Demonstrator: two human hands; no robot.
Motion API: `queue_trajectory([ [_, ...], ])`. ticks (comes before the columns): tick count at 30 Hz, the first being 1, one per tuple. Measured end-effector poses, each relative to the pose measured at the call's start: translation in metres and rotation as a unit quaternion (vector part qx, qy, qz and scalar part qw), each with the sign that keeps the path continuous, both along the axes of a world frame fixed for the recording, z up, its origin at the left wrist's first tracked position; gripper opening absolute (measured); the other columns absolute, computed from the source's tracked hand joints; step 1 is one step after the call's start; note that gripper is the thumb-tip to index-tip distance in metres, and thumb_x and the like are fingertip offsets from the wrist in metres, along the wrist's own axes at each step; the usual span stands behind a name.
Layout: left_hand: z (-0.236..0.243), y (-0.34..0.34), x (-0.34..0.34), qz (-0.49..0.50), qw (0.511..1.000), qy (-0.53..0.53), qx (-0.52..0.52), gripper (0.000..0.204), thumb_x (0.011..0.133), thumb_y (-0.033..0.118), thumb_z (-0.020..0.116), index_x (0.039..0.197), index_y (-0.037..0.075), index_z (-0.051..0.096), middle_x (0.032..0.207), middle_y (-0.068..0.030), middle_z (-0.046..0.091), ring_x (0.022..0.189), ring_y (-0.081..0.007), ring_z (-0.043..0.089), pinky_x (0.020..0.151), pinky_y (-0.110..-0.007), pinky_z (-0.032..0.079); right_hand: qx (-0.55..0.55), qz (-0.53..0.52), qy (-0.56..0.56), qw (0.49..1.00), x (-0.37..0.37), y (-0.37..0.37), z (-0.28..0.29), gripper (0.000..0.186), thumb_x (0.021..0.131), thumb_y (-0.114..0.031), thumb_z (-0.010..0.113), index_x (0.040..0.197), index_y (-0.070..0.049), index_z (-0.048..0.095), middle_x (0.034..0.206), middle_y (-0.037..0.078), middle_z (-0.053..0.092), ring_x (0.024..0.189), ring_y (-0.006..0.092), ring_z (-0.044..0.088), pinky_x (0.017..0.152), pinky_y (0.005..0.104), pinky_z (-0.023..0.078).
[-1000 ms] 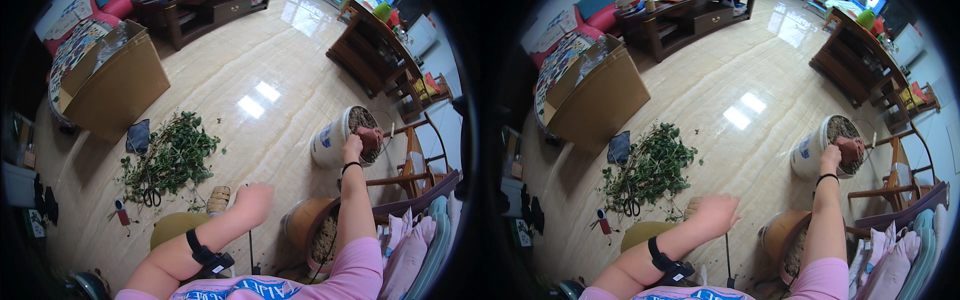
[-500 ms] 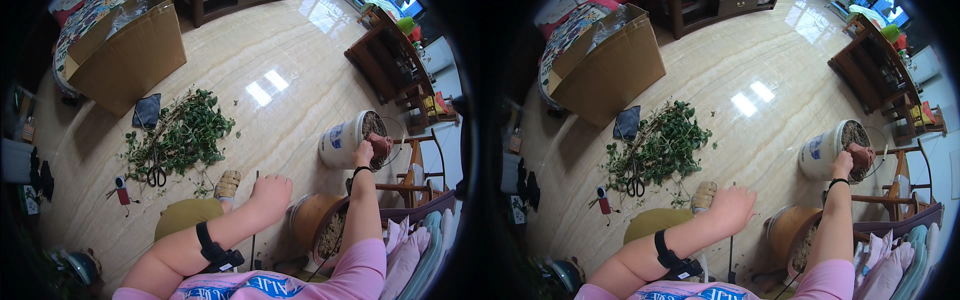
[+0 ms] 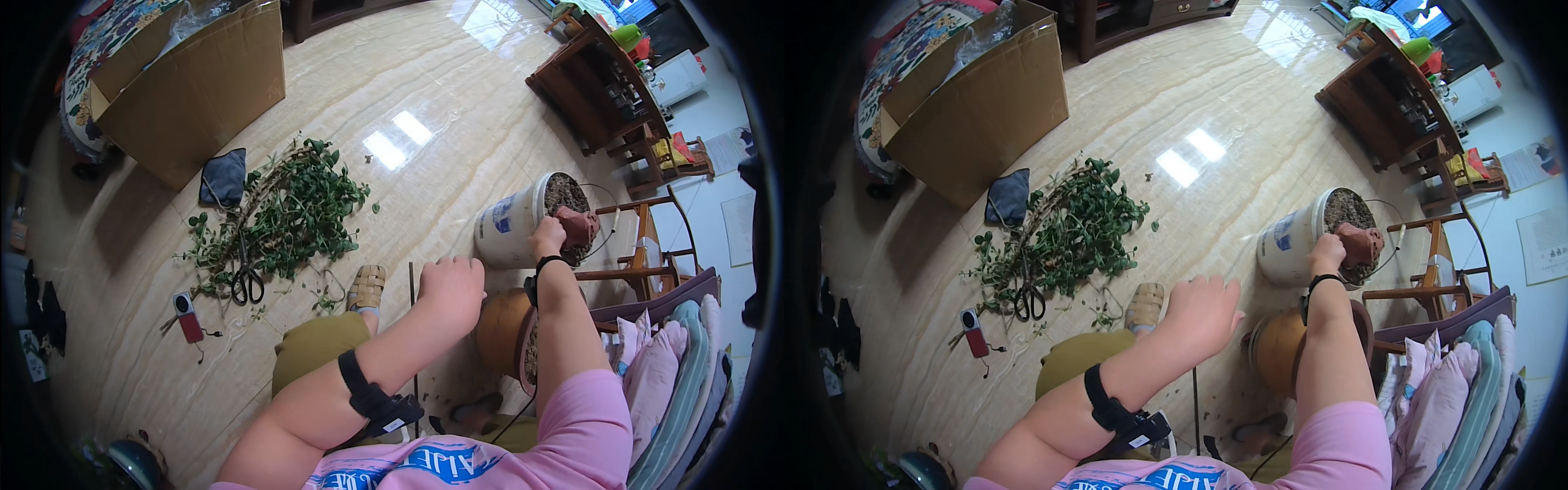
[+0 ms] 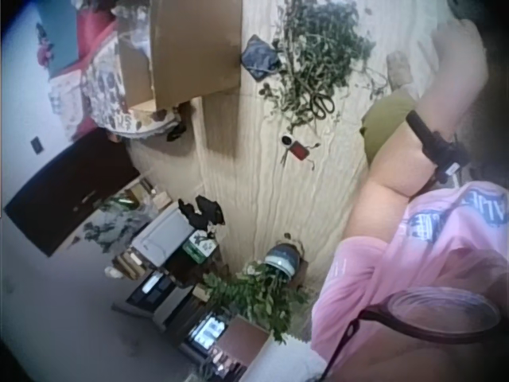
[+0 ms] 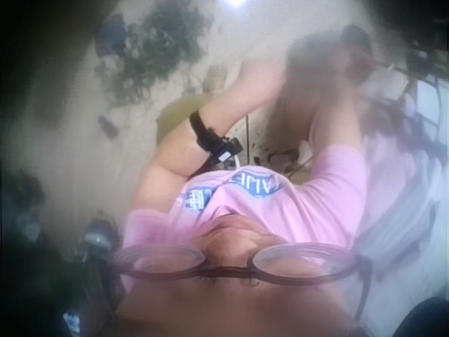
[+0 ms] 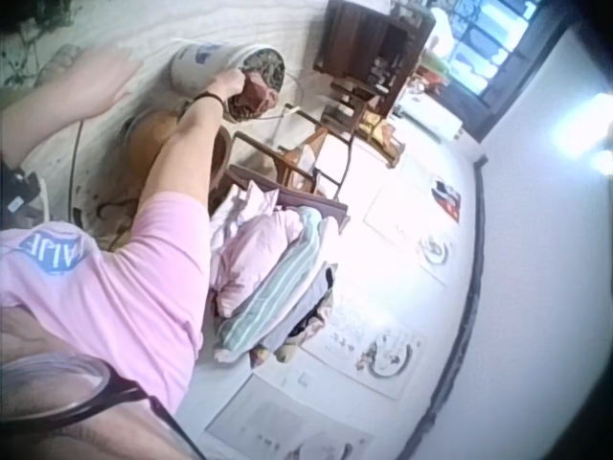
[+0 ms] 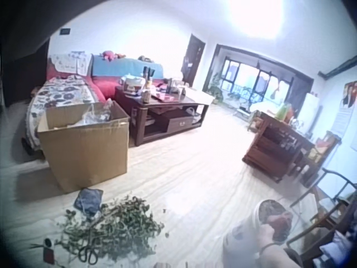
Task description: The person sits on the floor and uses a small trowel to mix soil in a terracotta pot. They then insert a long black support rod into the soil and transfer a plant from a white bucket into the pot.
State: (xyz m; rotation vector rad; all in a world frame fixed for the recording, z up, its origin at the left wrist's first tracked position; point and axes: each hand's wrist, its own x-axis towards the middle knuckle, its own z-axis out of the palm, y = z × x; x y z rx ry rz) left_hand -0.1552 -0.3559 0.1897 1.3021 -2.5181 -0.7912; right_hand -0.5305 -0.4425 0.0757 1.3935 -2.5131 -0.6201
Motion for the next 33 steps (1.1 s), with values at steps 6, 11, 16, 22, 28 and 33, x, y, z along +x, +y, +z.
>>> queue_trajectory([
  [6, 0.002, 0.008, 0.015, 0.003, 0.999, -0.036, 0.000, 0.022, 0.089, 0.025, 0.060, 0.102, 0.007, 0.060, 0.096, -0.0113, 0.063, 0.091, -0.0281, 0.064, 0.073, -0.042, 0.053, -0.004, -0.004, -0.008, 1.000, 0.051, 0.030, -0.009, 0.039, 0.067, -0.028, 0.084, 0.097, -0.007, 0.072, 0.107, 0.014, 0.070, 0.099, 0.0290, 0.070, 0.081, 0.0372, 0.058],
  [11, 0.018, 0.020, 0.014, -0.014, 0.999, -0.020, 0.021, 0.021, 0.087, 0.018, 0.056, 0.104, 0.007, 0.061, 0.102, -0.0139, 0.065, 0.096, -0.0300, 0.065, 0.079, -0.044, 0.054, 0.009, 0.033, -0.010, 0.999, 0.108, 0.044, -0.017, 0.035, 0.070, -0.026, 0.081, 0.098, -0.007, 0.070, 0.104, 0.014, 0.069, 0.093, 0.0277, 0.072, 0.077, 0.0373, 0.060],
  [16, 0.028, 0.033, 0.006, -0.026, 0.999, -0.006, 0.019, 0.023, 0.090, 0.022, 0.053, 0.105, 0.006, 0.061, 0.105, -0.0157, 0.065, 0.099, -0.0319, 0.065, 0.082, -0.046, 0.054, -0.080, 0.096, 0.039, 0.991, 0.149, 0.072, -0.036, 0.015, 0.085, -0.015, 0.058, 0.084, -0.008, 0.071, 0.083, 0.009, 0.068, 0.075, 0.0232, 0.072, 0.060, 0.0358, 0.058],
  [22, 0.021, 0.036, 0.007, -0.015, 1.000, -0.022, 0.004, 0.024, 0.089, 0.024, 0.055, 0.105, 0.008, 0.061, 0.103, -0.0160, 0.065, 0.095, -0.0353, 0.066, 0.081, -0.048, 0.053, -0.105, 0.113, -0.051, 0.987, 0.200, 0.105, -0.037, 0.015, 0.083, -0.021, 0.061, 0.091, -0.010, 0.067, 0.092, 0.007, 0.064, 0.086, 0.0230, 0.066, 0.066, 0.0384, 0.056],
  [28, 0.016, 0.047, -0.017, -0.048, 0.998, -0.038, -0.006, 0.027, 0.089, 0.026, 0.057, 0.108, 0.009, 0.062, 0.100, -0.0170, 0.066, 0.093, -0.0372, 0.065, 0.082, -0.049, 0.052, -0.172, 0.144, -0.156, 0.962, 0.193, 0.144, 0.003, 0.020, 0.080, -0.024, 0.066, 0.091, -0.009, 0.061, 0.093, 0.009, 0.062, 0.089, 0.0272, 0.064, 0.070, 0.0393, 0.055],
  [33, 0.018, 0.048, -0.015, -0.034, 0.997, -0.062, -0.012, 0.034, 0.089, 0.028, 0.058, 0.117, 0.010, 0.062, 0.102, -0.0175, 0.067, 0.094, -0.0369, 0.065, 0.082, -0.047, 0.052, -0.365, 0.227, -0.232, 0.872, 0.185, 0.163, 0.081, 0.031, 0.075, -0.023, 0.070, 0.096, -0.005, 0.056, 0.107, 0.016, 0.060, 0.104, 0.0335, 0.057, 0.086, 0.0446, 0.050],
])
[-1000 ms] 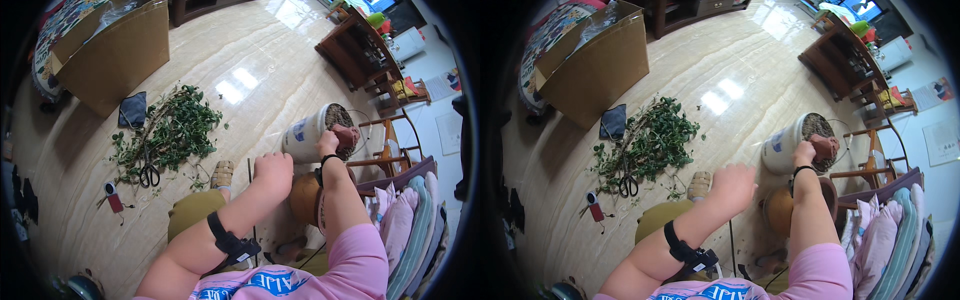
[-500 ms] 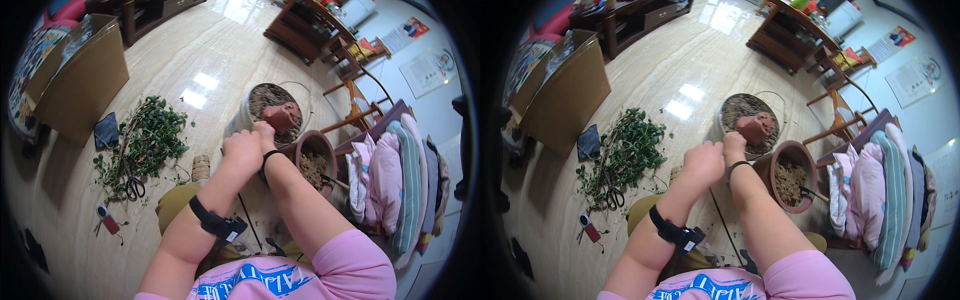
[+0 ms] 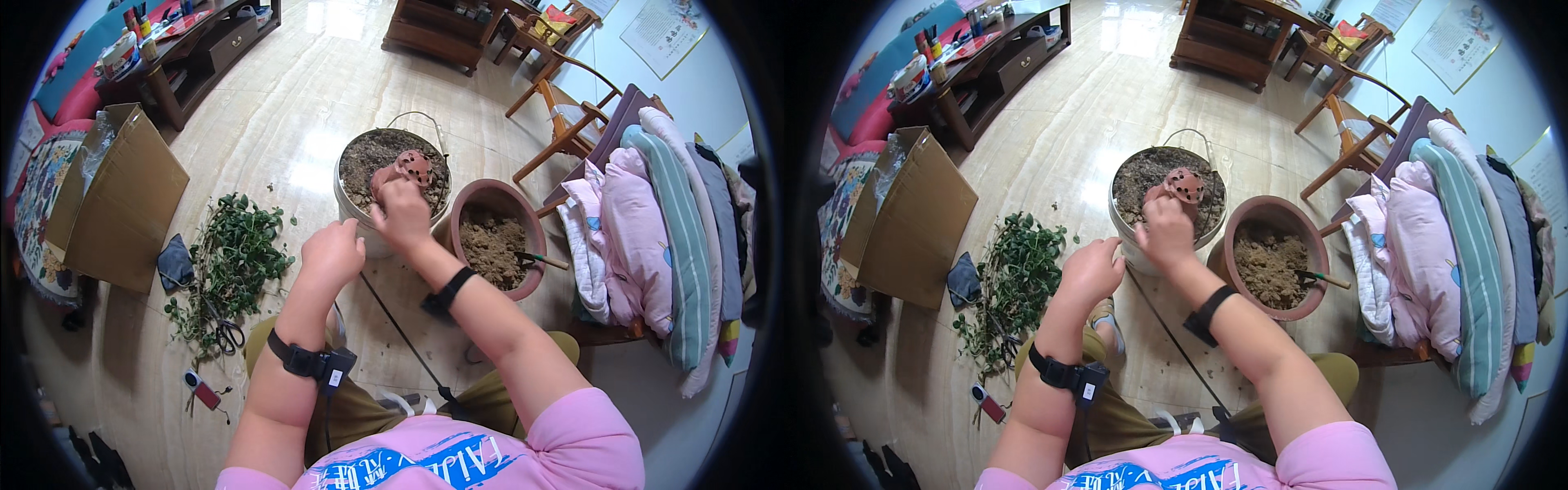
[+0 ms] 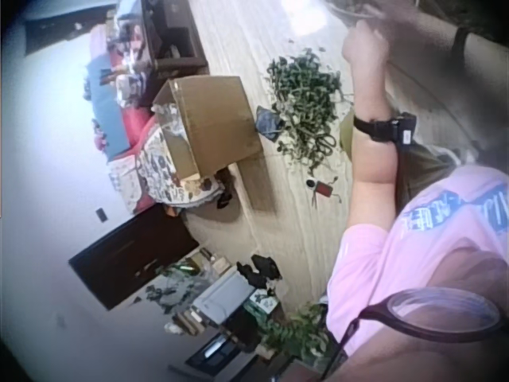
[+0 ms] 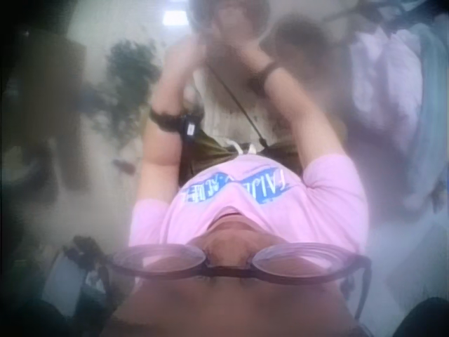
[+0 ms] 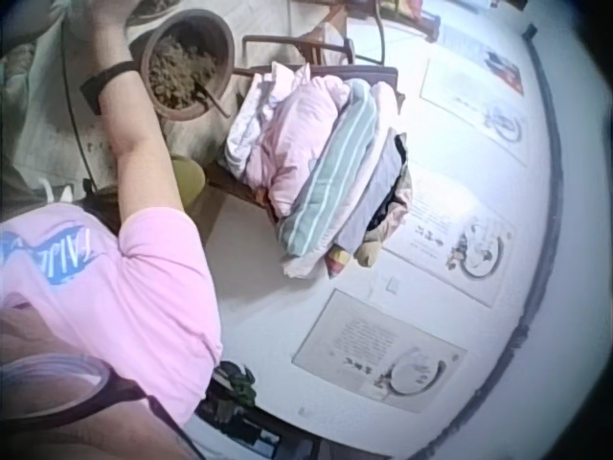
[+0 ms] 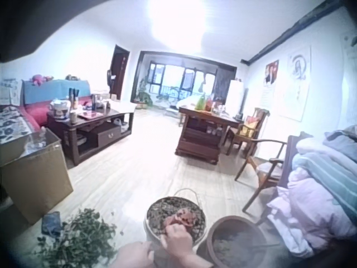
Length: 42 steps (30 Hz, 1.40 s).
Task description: The person sits on the floor and uses a small trowel to mix soil in a terracotta pot. They then insert a long black support rod into the soil and transfer a plant from a white bucket into the pot.
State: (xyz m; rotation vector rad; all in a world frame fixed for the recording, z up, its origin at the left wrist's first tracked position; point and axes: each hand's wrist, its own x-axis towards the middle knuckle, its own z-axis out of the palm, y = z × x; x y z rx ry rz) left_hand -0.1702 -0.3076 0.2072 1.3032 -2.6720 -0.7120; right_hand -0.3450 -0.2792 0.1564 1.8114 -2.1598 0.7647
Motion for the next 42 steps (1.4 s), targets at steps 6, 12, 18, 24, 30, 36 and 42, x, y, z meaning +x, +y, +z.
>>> queue_trajectory([
  [6, 0.004, -0.002, -0.023, 0.010, 1.000, 0.002, -0.009, 0.028, 0.091, 0.030, 0.057, 0.107, 0.007, 0.061, 0.101, -0.0176, 0.067, 0.095, -0.0361, 0.066, 0.081, -0.048, 0.053, 0.144, -0.126, -0.064, 0.979, -0.071, -0.044, 0.020, 0.067, 0.070, -0.029, 0.076, 0.130, -0.012, 0.050, 0.143, 0.029, 0.033, 0.134, 0.0494, 0.030, 0.105, 0.0580, 0.037],
  [12, -0.003, -0.011, -0.044, 0.010, 1.000, -0.026, -0.006, 0.031, 0.091, 0.032, 0.057, 0.111, 0.008, 0.061, 0.102, -0.0172, 0.067, 0.096, -0.0363, 0.066, 0.082, -0.048, 0.053, 0.341, -0.139, -0.089, 0.926, -0.113, -0.073, 0.022, 0.087, 0.063, -0.038, 0.080, 0.140, -0.017, 0.045, 0.137, 0.026, 0.044, 0.125, 0.0471, 0.043, 0.101, 0.0478, 0.045],
  [18, -0.005, -0.014, -0.045, 0.024, 0.999, -0.029, -0.010, 0.034, 0.091, 0.033, 0.058, 0.112, 0.006, 0.061, 0.102, -0.0181, 0.067, 0.097, -0.0364, 0.066, 0.083, -0.048, 0.053, 0.235, -0.114, -0.073, 0.963, -0.085, -0.049, 0.046, 0.074, 0.066, -0.034, 0.078, 0.131, -0.012, 0.050, 0.124, 0.022, 0.049, 0.117, 0.0418, 0.049, 0.097, 0.0461, 0.047],
  [24, -0.015, -0.016, -0.065, 0.064, 0.987, 0.139, 0.044, 0.048, 0.090, 0.033, 0.059, 0.130, 0.006, 0.056, 0.106, -0.0185, 0.067, 0.096, -0.0331, 0.067, 0.084, -0.044, 0.053, -0.015, -0.128, -0.210, 0.969, -0.112, -0.025, 0.030, 0.085, 0.066, -0.039, 0.084, 0.133, -0.004, 0.047, 0.121, 0.024, 0.051, 0.111, 0.0371, 0.055, 0.098, 0.0415, 0.046],
  [30, -0.020, -0.024, -0.090, 0.181, 0.770, 0.376, 0.483, 0.070, 0.096, 0.046, 0.057, 0.149, 0.008, 0.030, 0.134, -0.0142, 0.049, 0.105, -0.0292, 0.060, 0.086, -0.044, 0.052, -0.070, -0.034, -0.641, 0.764, -0.127, 0.022, 0.031, 0.065, 0.086, -0.032, 0.073, 0.136, -0.012, 0.037, 0.123, 0.012, 0.051, 0.109, 0.0223, 0.056, 0.080, 0.0390, 0.055],
  [36, -0.024, -0.010, -0.135, 0.239, 0.625, 0.374, 0.642, 0.062, 0.097, 0.055, 0.049, 0.133, 0.005, 0.046, 0.127, -0.0167, 0.055, 0.110, -0.0356, 0.059, 0.089, -0.047, 0.050, -0.052, -0.004, -0.797, 0.602, -0.134, 0.089, 0.016, 0.057, 0.089, -0.022, 0.067, 0.135, -0.019, 0.032, 0.127, 0.004, 0.046, 0.109, 0.0187, 0.053, 0.073, 0.0361, 0.049],
  [42, -0.047, 0.004, -0.158, 0.245, 0.598, 0.384, 0.660, 0.030, 0.099, 0.025, 0.039, 0.117, 0.008, 0.057, 0.109, -0.0120, 0.063, 0.101, -0.0268, 0.061, 0.080, -0.042, 0.058, -0.018, -0.041, -0.785, 0.617, -0.115, 0.121, 0.011, 0.077, 0.083, -0.014, 0.070, 0.145, -0.018, 0.023, 0.135, 0.008, 0.043, 0.113, 0.0211, 0.052, 0.079, 0.0371, 0.049],
])
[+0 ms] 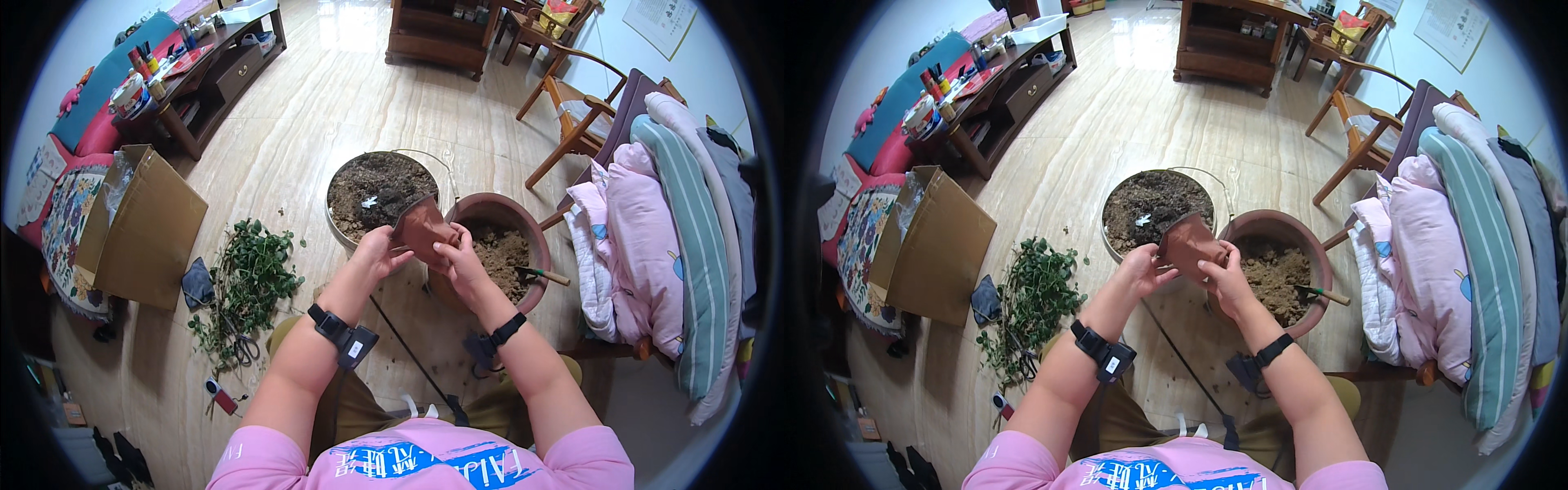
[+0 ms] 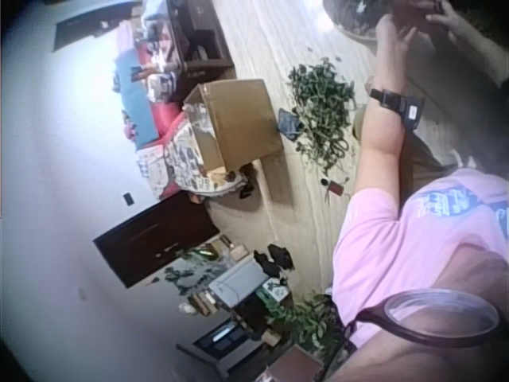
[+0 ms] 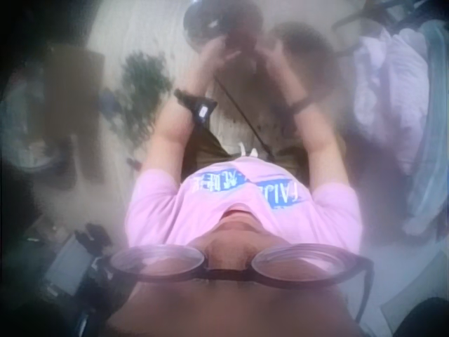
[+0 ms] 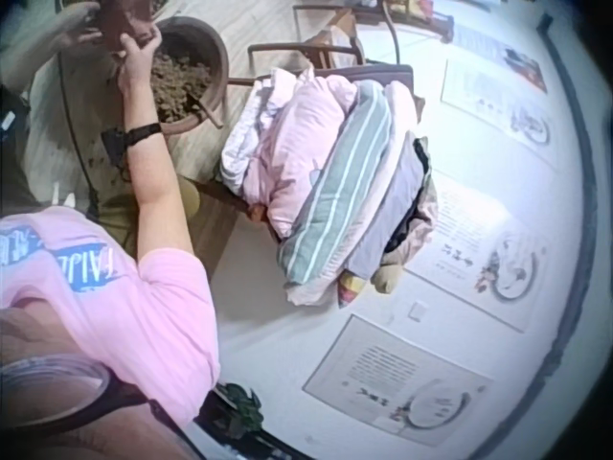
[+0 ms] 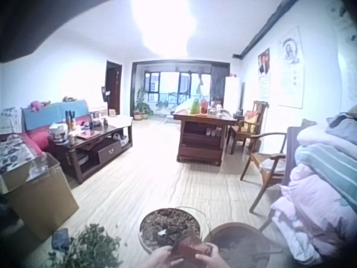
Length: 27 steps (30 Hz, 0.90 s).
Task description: The person sits on the floor and uses a small trowel to mix soil in a terracotta pot. They then insert a long black support rod into the soil and transfer a plant from a white bucket into the pot.
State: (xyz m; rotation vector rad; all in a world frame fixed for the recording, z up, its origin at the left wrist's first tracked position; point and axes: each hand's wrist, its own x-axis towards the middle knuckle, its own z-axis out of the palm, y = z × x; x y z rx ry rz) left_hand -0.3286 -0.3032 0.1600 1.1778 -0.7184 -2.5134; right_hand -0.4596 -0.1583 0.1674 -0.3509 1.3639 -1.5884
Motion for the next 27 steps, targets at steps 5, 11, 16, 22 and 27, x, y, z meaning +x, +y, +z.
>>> queue_trajectory([
  [5, -0.006, -0.004, -0.019, 0.050, 0.999, -0.015, 0.007, 0.026, 0.095, 0.009, 0.039, 0.110, 0.002, 0.059, 0.106, -0.0143, 0.062, 0.094, -0.0274, 0.063, 0.074, -0.042, 0.061, 0.082, 0.111, 0.185, 0.973, -0.018, 0.014, 0.002, 0.097, 0.084, -0.013, 0.070, 0.157, -0.018, 0.006, 0.120, 0.009, 0.051, 0.092, 0.0148, 0.056, 0.073, 0.0291, 0.050],
  [11, 0.010, 0.003, -0.028, 0.049, 0.990, 0.001, -0.133, 0.027, 0.091, 0.002, 0.039, 0.114, 0.000, 0.053, 0.093, -0.0140, 0.065, 0.071, -0.0239, 0.067, 0.052, -0.030, 0.058, 0.175, 0.279, 0.356, 0.875, -0.065, 0.058, 0.082, 0.092, 0.083, -0.029, 0.074, 0.153, -0.001, 0.021, 0.149, 0.024, 0.036, 0.135, 0.0304, 0.042, 0.108, 0.0361, 0.039],
  [16, 0.051, -0.003, -0.010, 0.114, 0.969, 0.033, -0.215, 0.030, 0.089, 0.001, 0.039, 0.116, 0.001, 0.053, 0.093, -0.0124, 0.065, 0.071, -0.0213, 0.067, 0.053, -0.030, 0.057, 0.228, 0.283, 0.433, 0.825, -0.128, 0.110, 0.163, 0.065, 0.088, -0.030, 0.069, 0.143, -0.005, 0.044, 0.136, 0.016, 0.053, 0.120, 0.0229, 0.053, 0.095, 0.0336, 0.047],
  [22, 0.090, -0.051, 0.066, 0.267, 0.932, 0.062, -0.236, 0.032, 0.092, 0.002, 0.043, 0.122, 0.007, 0.052, 0.105, -0.0082, 0.064, 0.093, -0.0203, 0.065, 0.075, -0.043, 0.058, 0.219, 0.131, 0.347, 0.902, -0.131, 0.147, 0.193, 0.049, 0.095, -0.031, 0.059, 0.139, -0.011, 0.050, 0.132, 0.007, 0.057, 0.112, 0.0157, 0.057, 0.088, 0.0311, 0.047],
  [27, 0.062, -0.083, 0.207, 0.357, 0.896, -0.044, -0.260, 0.028, 0.092, 0.003, 0.042, 0.117, 0.007, 0.054, 0.105, -0.0088, 0.064, 0.091, -0.0214, 0.064, 0.078, -0.045, 0.057, 0.243, 0.192, 0.355, 0.882, -0.090, 0.147, 0.211, 0.043, 0.096, -0.028, 0.058, 0.135, -0.011, 0.053, 0.126, 0.005, 0.061, 0.106, 0.0137, 0.060, 0.082, 0.0281, 0.048],
])
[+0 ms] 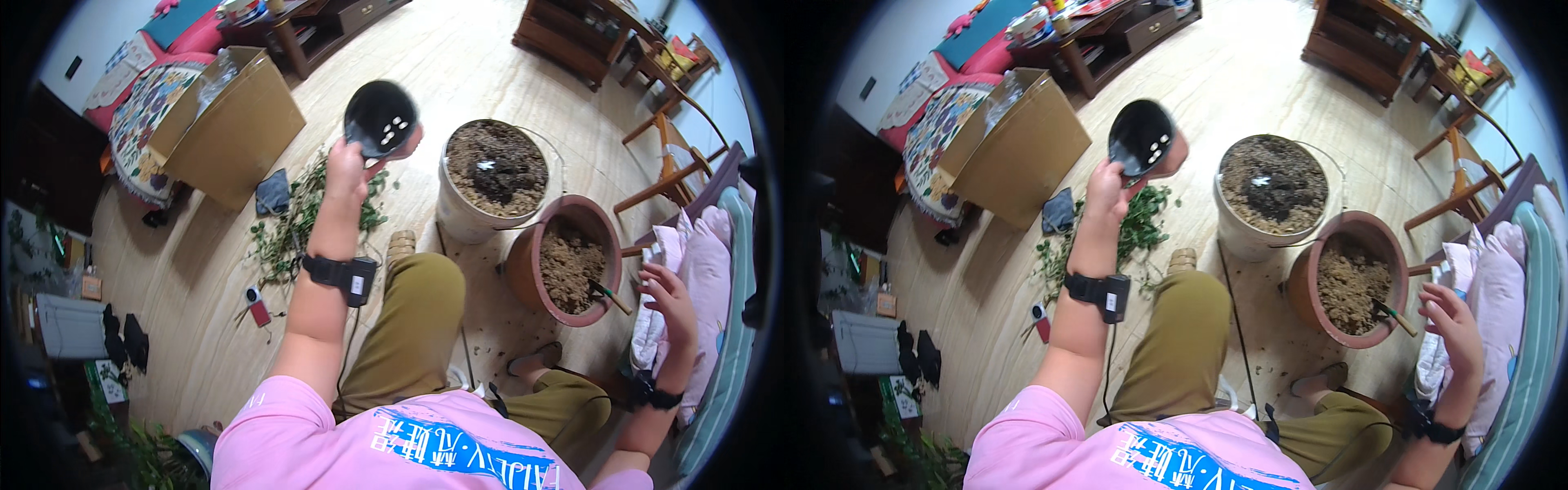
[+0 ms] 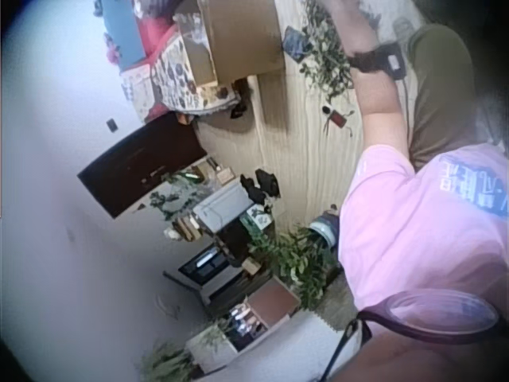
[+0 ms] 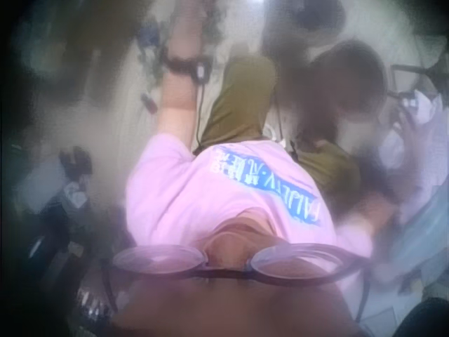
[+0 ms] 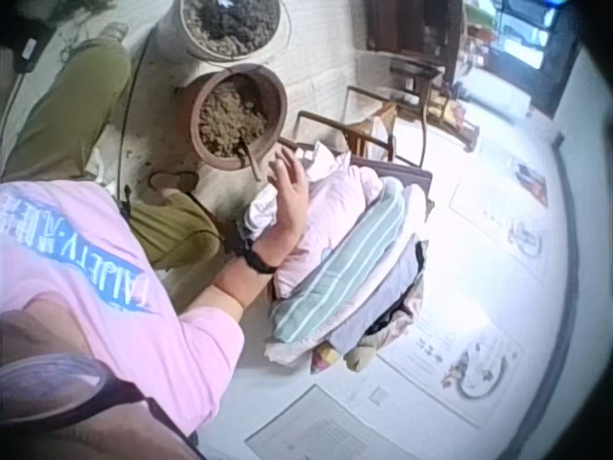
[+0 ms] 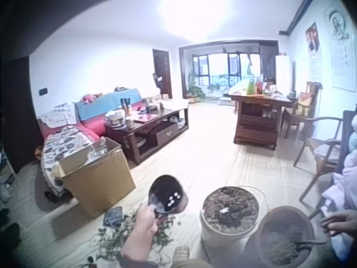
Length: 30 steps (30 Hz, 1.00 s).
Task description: The person sits on the floor and uses a small trowel to mix soil in a terracotta pot. They then insert a long black support rod into the soil and transfer a plant from a white bucket into the pot.
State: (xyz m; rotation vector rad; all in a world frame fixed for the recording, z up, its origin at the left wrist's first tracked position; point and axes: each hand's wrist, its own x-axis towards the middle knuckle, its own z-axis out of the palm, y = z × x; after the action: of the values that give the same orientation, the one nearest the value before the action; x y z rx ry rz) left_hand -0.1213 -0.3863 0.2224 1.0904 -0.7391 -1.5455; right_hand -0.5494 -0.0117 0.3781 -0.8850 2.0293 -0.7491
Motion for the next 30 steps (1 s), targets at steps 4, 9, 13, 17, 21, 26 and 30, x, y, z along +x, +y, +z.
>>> queue_trajectory([
  [4, -0.103, -0.008, 0.120, 0.083, 0.993, -0.050, 0.074, 0.024, 0.093, 0.005, 0.041, 0.113, 0.006, 0.054, 0.105, -0.0129, 0.063, 0.089, -0.0273, 0.066, 0.072, -0.050, 0.059, 0.004, -0.006, 0.051, 0.999, -0.017, 0.021, 0.027, 0.038, 0.097, -0.026, 0.057, 0.132, -0.011, 0.057, 0.114, 0.002, 0.064, 0.094, 0.0096, 0.060, 0.078, 0.0236, 0.046],
  [9, -0.273, 0.030, 0.219, 0.190, 0.927, -0.083, 0.314, 0.028, 0.094, 0.015, 0.048, 0.118, 0.010, 0.061, 0.112, -0.0117, 0.065, 0.101, -0.0310, 0.064, 0.082, -0.058, 0.054, 0.057, -0.084, 0.217, 0.971, -0.056, 0.063, 0.068, 0.042, 0.098, -0.036, 0.055, 0.134, -0.016, 0.055, 0.113, 0.000, 0.064, 0.098, 0.0103, 0.059, 0.082, 0.0272, 0.046],
  [13, -0.320, 0.065, 0.196, 0.182, 0.892, -0.099, 0.401, 0.039, 0.096, 0.014, 0.041, 0.134, 0.014, 0.050, 0.133, -0.0133, 0.053, 0.120, -0.0342, 0.053, 0.090, -0.062, 0.050, 0.071, -0.141, 0.202, 0.967, -0.056, 0.077, 0.072, 0.043, 0.098, -0.039, 0.054, 0.134, -0.017, 0.055, 0.111, 0.000, 0.064, 0.098, 0.0108, 0.059, 0.082, 0.0280, 0.046],
  [17, -0.374, 0.083, 0.245, 0.141, 0.908, -0.108, 0.380, 0.038, 0.096, 0.014, 0.044, 0.134, 0.012, 0.050, 0.131, -0.0127, 0.054, 0.118, -0.0336, 0.054, 0.089, -0.061, 0.051, 0.091, -0.116, 0.030, 0.989, -0.049, 0.030, 0.000, 0.038, 0.097, -0.035, 0.056, 0.128, -0.014, 0.059, 0.103, 0.000, 0.066, 0.089, 0.0092, 0.059, 0.071, 0.0270, 0.048],
  [21, -0.390, 0.093, 0.244, -0.032, 0.946, -0.106, 0.306, 0.037, 0.090, 0.016, 0.050, 0.126, 0.011, 0.057, 0.121, -0.0144, 0.060, 0.106, -0.0296, 0.061, 0.080, -0.053, 0.056, 0.115, -0.074, 0.039, 0.990, -0.022, -0.013, -0.054, 0.043, 0.092, -0.040, 0.063, 0.124, -0.011, 0.063, 0.103, 0.000, 0.065, 0.091, 0.0111, 0.059, 0.073, 0.0286, 0.048],
  [26, -0.291, 0.004, 0.203, -0.016, 0.914, -0.300, 0.273, 0.046, 0.090, 0.022, 0.054, 0.133, 0.008, 0.047, 0.129, -0.0159, 0.051, 0.112, -0.0340, 0.054, 0.080, -0.051, 0.054, 0.103, 0.006, 0.275, 0.956, -0.069, -0.020, -0.145, 0.046, 0.085, -0.034, 0.069, 0.119, -0.003, 0.066, 0.106, 0.016, 0.071, 0.097, 0.0259, 0.069, 0.084, 0.0374, 0.053],
  [30, -0.161, -0.058, 0.151, 0.026, 0.962, -0.262, 0.068, 0.055, 0.094, 0.024, 0.053, 0.143, 0.008, 0.037, 0.142, -0.0161, 0.043, 0.121, -0.0319, 0.049, 0.085, -0.049, 0.052, 0.233, 0.020, 0.397, 0.888, -0.043, -0.038, -0.181, 0.031, 0.085, -0.020, 0.062, 0.111, -0.007, 0.069, 0.114, 0.017, 0.068, 0.108, 0.0326, 0.065, 0.094, 0.0411, 0.051],
])
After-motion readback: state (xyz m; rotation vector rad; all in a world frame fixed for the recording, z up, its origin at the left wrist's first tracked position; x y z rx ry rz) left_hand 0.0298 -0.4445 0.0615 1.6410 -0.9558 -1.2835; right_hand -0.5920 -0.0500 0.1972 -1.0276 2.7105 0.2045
